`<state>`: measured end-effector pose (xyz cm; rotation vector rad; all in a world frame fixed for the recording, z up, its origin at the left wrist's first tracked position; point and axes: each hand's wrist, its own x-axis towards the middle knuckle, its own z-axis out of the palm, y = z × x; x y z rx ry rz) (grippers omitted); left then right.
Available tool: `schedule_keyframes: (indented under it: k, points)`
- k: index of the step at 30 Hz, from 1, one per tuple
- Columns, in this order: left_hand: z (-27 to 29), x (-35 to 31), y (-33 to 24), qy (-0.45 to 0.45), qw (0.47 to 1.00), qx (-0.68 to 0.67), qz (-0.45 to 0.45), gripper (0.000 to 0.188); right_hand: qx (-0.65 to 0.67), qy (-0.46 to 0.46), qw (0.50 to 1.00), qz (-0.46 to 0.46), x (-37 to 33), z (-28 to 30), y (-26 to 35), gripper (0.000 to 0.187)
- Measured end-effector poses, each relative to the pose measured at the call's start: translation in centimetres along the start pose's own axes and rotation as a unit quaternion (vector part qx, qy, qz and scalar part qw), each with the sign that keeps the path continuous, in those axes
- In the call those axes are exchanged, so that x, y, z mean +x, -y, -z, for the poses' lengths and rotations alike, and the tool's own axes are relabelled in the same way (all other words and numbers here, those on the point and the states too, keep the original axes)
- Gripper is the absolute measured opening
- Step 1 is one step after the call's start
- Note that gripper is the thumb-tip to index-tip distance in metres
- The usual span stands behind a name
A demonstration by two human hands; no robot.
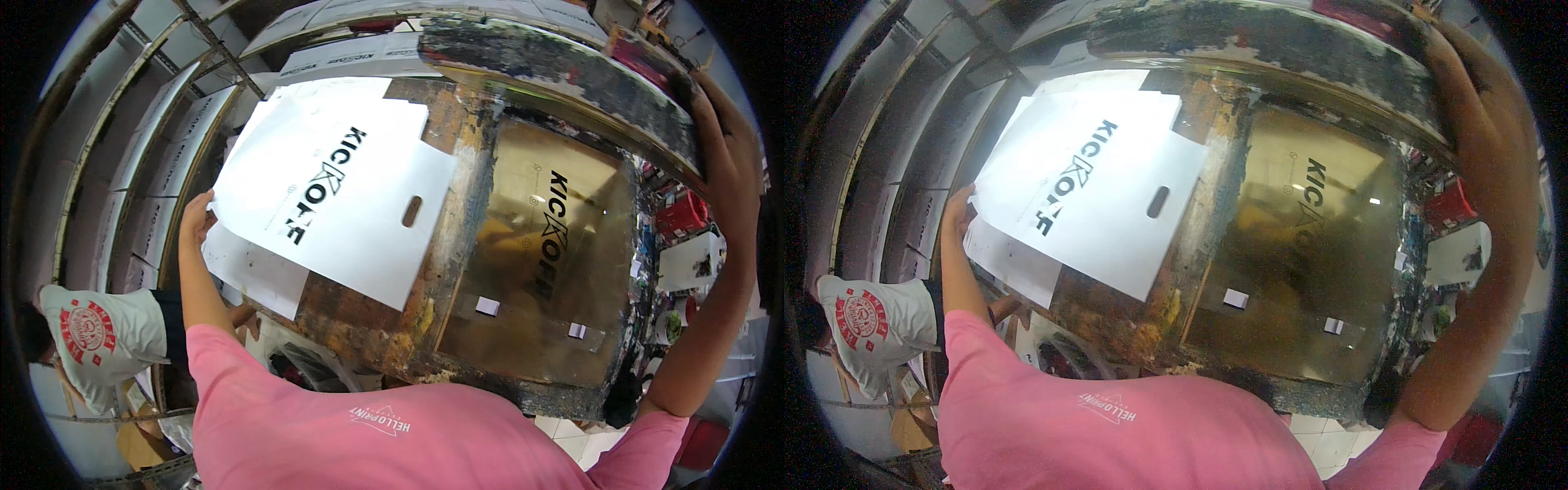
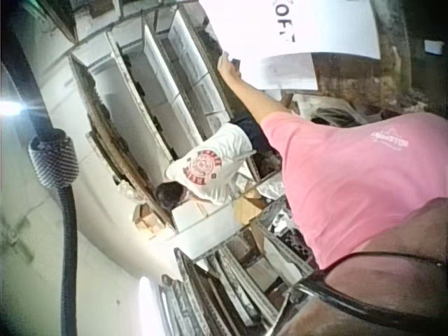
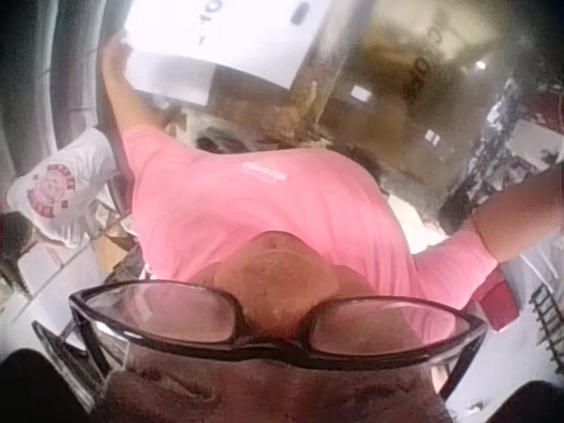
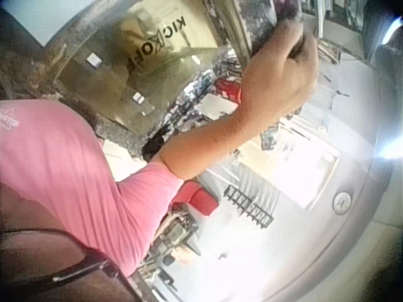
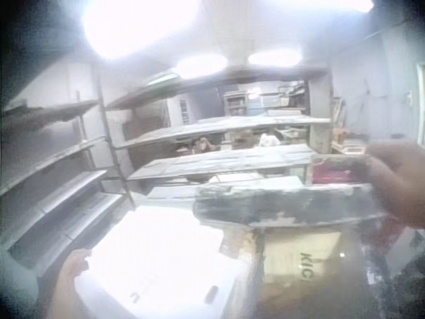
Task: The person performs screen printing on white plastic bags by placing them on a board, lowering a mesh screen, and applying black ink using a squeegee.
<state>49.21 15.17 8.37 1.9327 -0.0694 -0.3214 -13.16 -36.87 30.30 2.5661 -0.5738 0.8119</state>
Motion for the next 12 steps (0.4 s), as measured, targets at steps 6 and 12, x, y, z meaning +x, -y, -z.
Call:
schedule_keyframes:
  k: [6, 12]
  points:
    - [8.6, 5.8, 4.5, -0.115, 0.957, 0.257, -0.076, 0.033, -0.067, -0.036, 0.995, 0.058, -0.7, -0.4, -2.6, 0.055]
    - [-3.4, 5.5, 2.9, -0.407, 0.749, 0.519, -0.065, 0.063, 0.053, 0.029, 0.99, -0.13, 0.9, 1.7, 1.5, 0.049]
